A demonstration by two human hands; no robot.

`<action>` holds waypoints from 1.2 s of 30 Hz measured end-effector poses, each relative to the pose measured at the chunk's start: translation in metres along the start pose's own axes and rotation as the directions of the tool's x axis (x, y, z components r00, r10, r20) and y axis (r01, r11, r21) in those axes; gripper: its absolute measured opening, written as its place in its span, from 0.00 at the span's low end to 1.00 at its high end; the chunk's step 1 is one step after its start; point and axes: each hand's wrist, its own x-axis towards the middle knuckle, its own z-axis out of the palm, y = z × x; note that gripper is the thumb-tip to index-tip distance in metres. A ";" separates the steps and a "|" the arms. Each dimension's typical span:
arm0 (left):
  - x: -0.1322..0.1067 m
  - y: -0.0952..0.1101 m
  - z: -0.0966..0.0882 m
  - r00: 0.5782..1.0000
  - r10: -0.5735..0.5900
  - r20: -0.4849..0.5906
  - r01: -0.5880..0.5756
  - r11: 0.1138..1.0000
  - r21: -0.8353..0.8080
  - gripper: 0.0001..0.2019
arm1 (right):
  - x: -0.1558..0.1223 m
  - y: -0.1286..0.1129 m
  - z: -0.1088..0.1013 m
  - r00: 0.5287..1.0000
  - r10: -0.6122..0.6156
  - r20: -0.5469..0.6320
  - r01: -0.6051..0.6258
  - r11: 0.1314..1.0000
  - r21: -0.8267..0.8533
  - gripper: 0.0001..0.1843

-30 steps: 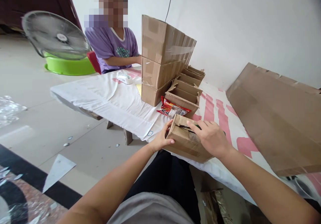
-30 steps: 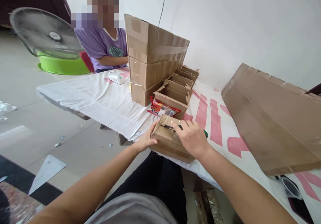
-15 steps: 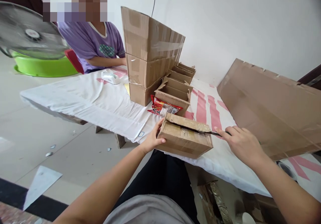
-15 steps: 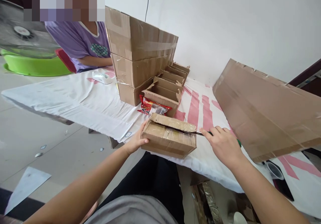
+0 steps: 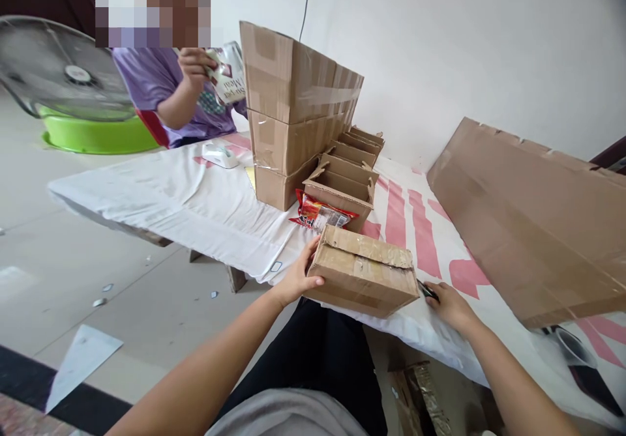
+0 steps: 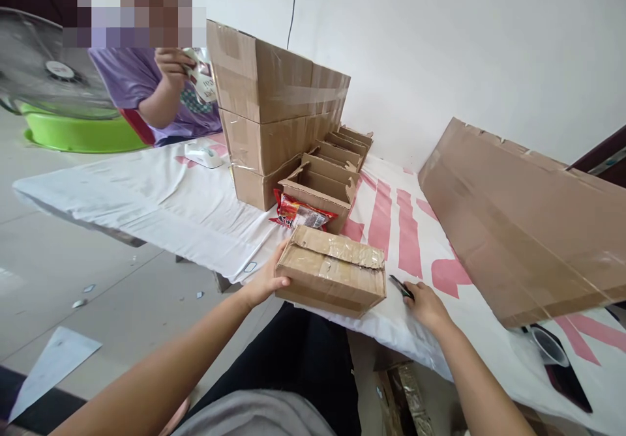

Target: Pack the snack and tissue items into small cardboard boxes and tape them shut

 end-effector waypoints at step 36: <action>-0.002 0.001 -0.002 1.000 -0.021 0.012 0.021 0.999 0.042 0.57 | -0.016 -0.184 -0.072 0.890 -0.439 -0.125 0.431 0.898 -0.090 0.26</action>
